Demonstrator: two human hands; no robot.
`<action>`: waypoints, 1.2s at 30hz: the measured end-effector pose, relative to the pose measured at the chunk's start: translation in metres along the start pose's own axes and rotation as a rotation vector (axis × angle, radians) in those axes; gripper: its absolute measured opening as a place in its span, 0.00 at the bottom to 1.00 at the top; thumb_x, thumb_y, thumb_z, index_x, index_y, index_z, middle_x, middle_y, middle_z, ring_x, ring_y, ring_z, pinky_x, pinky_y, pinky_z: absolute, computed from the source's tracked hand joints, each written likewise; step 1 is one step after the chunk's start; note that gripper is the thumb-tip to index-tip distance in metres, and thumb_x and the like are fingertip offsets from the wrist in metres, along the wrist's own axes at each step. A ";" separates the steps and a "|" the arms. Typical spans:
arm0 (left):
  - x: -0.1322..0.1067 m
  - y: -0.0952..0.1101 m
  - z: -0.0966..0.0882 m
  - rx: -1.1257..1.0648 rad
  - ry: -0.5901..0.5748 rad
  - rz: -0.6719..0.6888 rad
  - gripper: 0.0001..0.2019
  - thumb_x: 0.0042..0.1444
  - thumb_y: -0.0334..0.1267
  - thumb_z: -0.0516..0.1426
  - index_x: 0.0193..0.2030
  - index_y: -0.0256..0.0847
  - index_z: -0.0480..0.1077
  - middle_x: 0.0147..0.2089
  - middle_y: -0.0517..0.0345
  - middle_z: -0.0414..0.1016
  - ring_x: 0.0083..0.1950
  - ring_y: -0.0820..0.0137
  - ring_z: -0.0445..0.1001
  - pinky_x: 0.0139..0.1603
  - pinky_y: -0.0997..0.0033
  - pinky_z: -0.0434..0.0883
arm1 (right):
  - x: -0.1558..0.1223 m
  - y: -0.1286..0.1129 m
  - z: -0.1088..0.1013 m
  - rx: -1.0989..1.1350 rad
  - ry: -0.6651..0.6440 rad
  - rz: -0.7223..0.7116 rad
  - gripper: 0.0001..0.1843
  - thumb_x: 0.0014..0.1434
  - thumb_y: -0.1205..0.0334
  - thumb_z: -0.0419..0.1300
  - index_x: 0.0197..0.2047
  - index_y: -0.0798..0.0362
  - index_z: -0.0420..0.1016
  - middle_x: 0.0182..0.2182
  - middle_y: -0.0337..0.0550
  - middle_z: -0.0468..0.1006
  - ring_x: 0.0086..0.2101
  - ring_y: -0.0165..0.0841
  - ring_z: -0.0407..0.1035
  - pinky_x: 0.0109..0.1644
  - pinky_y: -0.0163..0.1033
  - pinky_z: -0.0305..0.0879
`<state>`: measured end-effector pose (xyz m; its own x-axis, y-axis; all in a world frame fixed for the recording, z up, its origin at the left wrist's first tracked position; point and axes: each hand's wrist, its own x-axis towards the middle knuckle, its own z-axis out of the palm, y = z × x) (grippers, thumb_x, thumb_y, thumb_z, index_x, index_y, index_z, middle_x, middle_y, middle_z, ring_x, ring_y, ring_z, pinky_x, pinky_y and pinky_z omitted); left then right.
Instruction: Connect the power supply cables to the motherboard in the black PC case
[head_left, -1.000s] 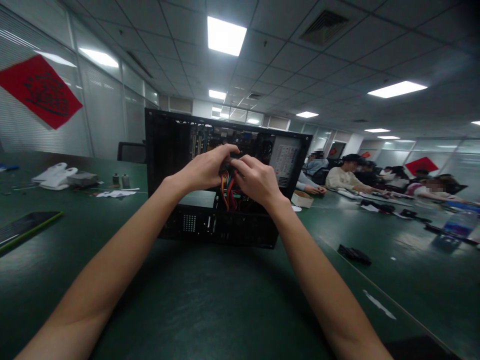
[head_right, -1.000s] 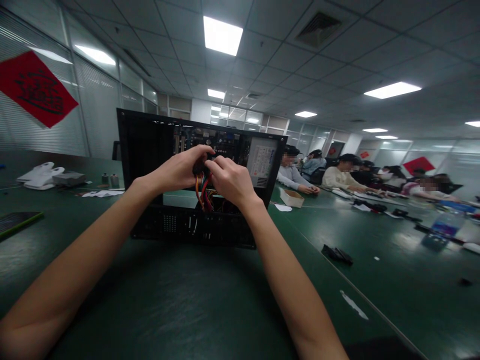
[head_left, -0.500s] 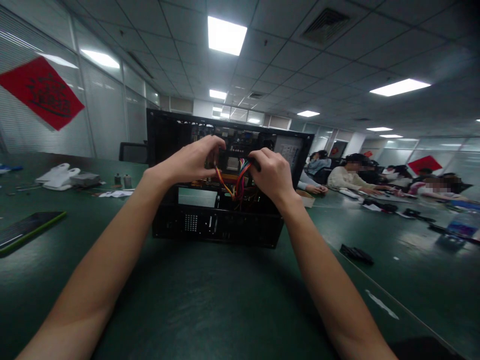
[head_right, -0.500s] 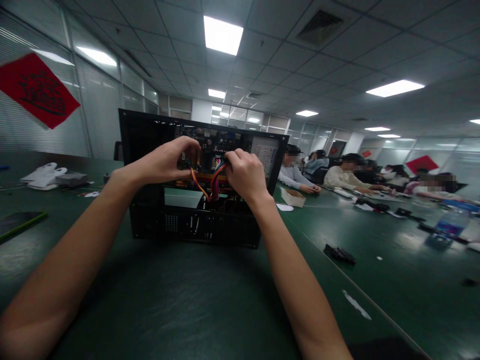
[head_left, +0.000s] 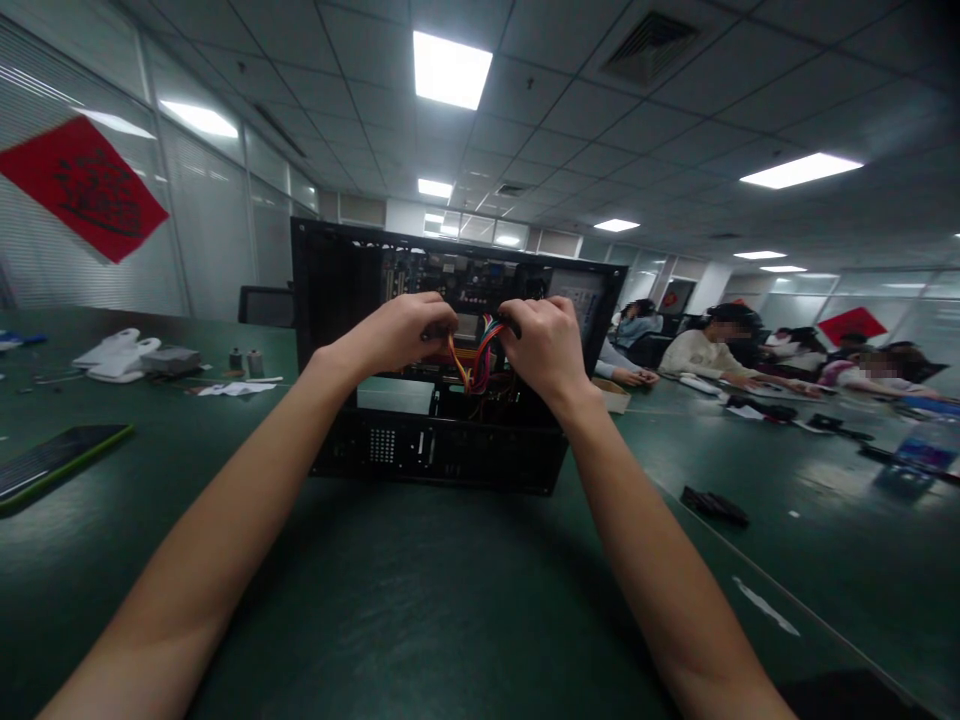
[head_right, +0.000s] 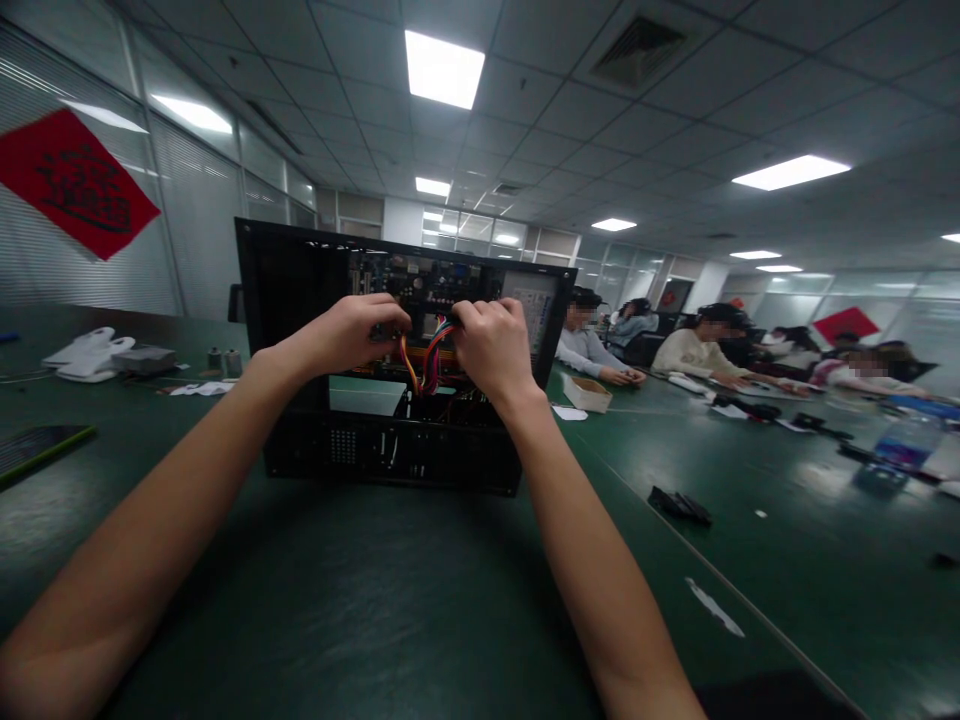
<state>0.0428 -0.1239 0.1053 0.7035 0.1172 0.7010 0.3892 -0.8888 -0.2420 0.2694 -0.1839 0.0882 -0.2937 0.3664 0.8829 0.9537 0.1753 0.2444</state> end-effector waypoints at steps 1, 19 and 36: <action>0.000 -0.002 0.002 -0.011 0.018 -0.002 0.11 0.55 0.30 0.60 0.46 0.38 0.74 0.44 0.53 0.75 0.42 0.67 0.75 0.43 0.67 0.72 | 0.000 0.000 0.000 0.001 0.000 0.001 0.12 0.64 0.65 0.53 0.44 0.54 0.77 0.38 0.47 0.81 0.40 0.40 0.72 0.52 0.45 0.52; 0.000 -0.006 0.013 -0.101 0.141 -0.037 0.07 0.53 0.29 0.61 0.40 0.36 0.75 0.38 0.54 0.78 0.37 0.69 0.76 0.39 0.69 0.73 | -0.001 -0.015 -0.006 -0.038 -0.167 -0.050 0.16 0.64 0.66 0.53 0.53 0.51 0.74 0.44 0.48 0.79 0.41 0.39 0.70 0.42 0.42 0.52; -0.008 -0.020 0.038 -0.052 0.104 -0.016 0.05 0.58 0.34 0.62 0.40 0.38 0.78 0.40 0.51 0.83 0.41 0.65 0.81 0.44 0.66 0.76 | -0.005 -0.018 0.007 -0.031 -0.275 -0.092 0.12 0.65 0.63 0.53 0.49 0.50 0.75 0.42 0.46 0.76 0.41 0.38 0.71 0.35 0.41 0.55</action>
<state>0.0518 -0.0901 0.0789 0.6308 0.0872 0.7710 0.3663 -0.9094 -0.1968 0.2537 -0.1828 0.0769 -0.3813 0.5847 0.7161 0.9227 0.1925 0.3342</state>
